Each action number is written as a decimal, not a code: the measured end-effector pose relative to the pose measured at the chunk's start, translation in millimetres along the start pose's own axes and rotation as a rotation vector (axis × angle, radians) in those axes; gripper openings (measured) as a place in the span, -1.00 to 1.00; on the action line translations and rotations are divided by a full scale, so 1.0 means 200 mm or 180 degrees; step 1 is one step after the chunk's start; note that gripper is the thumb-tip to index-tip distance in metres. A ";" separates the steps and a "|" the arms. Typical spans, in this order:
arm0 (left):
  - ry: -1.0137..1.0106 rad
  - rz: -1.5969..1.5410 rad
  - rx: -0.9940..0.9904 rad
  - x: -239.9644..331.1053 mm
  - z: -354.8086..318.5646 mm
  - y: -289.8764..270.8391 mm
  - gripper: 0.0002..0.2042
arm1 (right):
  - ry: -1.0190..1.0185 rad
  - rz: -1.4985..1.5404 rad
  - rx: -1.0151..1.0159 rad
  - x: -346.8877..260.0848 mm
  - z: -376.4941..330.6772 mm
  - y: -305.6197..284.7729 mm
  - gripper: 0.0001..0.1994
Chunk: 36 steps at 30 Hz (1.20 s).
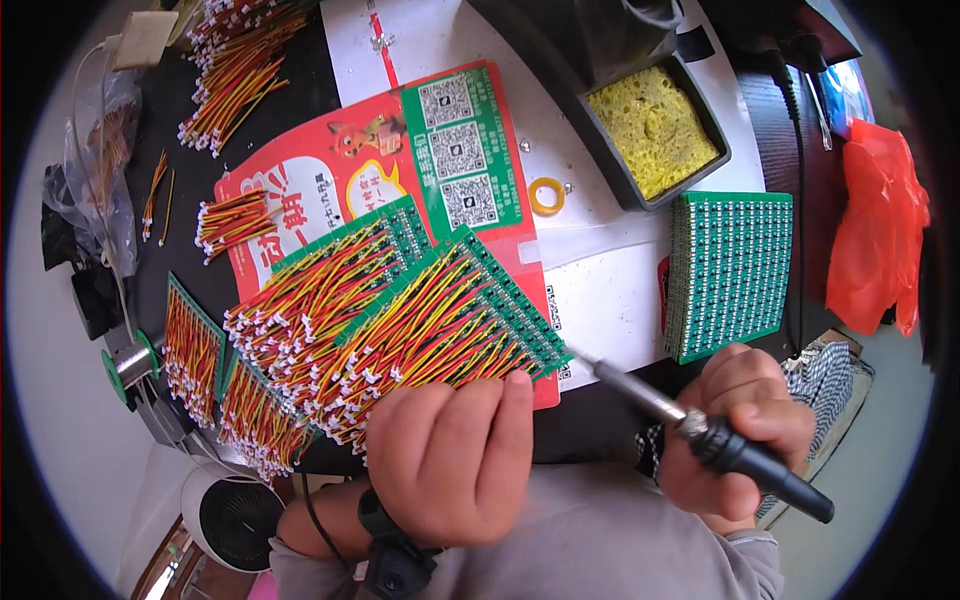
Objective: Soldering wires onto multiple printed circuit boards.
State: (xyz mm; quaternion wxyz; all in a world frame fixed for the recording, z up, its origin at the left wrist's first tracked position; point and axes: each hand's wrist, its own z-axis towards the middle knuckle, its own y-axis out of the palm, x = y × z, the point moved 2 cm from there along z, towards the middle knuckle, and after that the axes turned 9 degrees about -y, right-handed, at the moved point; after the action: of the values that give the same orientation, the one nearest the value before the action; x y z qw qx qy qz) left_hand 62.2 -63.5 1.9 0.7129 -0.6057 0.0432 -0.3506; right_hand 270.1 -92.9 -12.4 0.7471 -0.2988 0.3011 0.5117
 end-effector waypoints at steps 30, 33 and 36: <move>-0.0163 0.0064 0.0206 0.01 -0.01 0.05 -0.83 | -0.0268 -0.0111 -0.0499 0.03 0.05 0.01 -0.70; -0.0132 0.0103 0.0301 0.01 -0.01 0.05 -0.83 | -0.0277 -0.0103 -0.0516 0.03 0.05 0.01 -0.69; -0.0128 0.0108 0.0281 0.01 -0.02 0.05 -0.82 | -0.0296 -0.0110 -0.0503 0.02 0.05 0.01 -0.68</move>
State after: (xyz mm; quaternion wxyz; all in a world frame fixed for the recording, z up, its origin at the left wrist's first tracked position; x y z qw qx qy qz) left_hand 64.8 -67.7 -7.1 0.7455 -0.5798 0.0237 -0.3278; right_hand 271.8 -81.8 -8.8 0.7431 -0.3379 0.2196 0.5343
